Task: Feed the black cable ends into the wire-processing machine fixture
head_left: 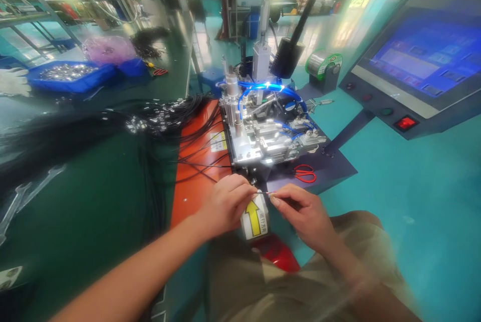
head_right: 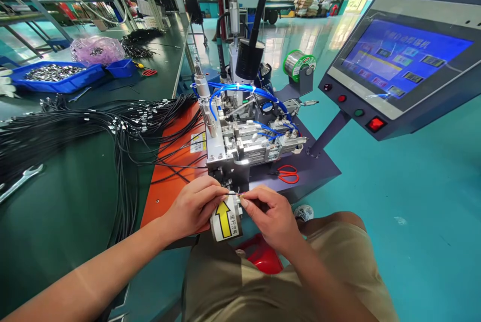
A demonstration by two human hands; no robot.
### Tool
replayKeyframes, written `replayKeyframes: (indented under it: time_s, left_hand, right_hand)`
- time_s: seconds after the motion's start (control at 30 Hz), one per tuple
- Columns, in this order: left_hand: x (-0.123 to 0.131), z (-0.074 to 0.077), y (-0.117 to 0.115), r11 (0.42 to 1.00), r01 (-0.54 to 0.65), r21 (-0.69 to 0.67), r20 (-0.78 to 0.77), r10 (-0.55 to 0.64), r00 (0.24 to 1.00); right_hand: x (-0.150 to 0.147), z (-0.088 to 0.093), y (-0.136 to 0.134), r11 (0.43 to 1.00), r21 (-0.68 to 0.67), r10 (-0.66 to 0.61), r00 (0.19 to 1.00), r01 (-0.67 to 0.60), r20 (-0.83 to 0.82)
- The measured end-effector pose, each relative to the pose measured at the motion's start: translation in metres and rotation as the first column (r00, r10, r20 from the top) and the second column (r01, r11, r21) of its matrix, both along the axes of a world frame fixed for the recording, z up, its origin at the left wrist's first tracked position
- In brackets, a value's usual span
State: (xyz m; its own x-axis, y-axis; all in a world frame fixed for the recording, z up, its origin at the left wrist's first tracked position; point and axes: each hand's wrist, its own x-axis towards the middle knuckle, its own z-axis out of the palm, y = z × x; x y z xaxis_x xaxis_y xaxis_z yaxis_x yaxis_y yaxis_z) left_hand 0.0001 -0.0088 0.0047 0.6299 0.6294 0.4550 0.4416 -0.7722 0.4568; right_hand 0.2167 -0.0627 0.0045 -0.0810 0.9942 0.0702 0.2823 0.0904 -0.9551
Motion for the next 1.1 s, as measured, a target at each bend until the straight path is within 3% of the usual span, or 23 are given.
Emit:
replayKeyframes:
  time_s: [0.63,1.1]
  left_hand:
    - [-0.002,-0.0019,0.0015,0.999,0.042,0.016,0.065,-0.043,0.997]
    - [-0.0006,0.0042,0.001,0.997,0.063,0.052,0.078,-0.067,0.995]
  right_hand:
    - [-0.0004,-0.0034,0.0067,0.999,0.028,0.019,0.999,-0.018,-0.044]
    - [0.0029,-0.0006,0.0077,0.991,0.112,0.068,0.997,-0.071,0.033]
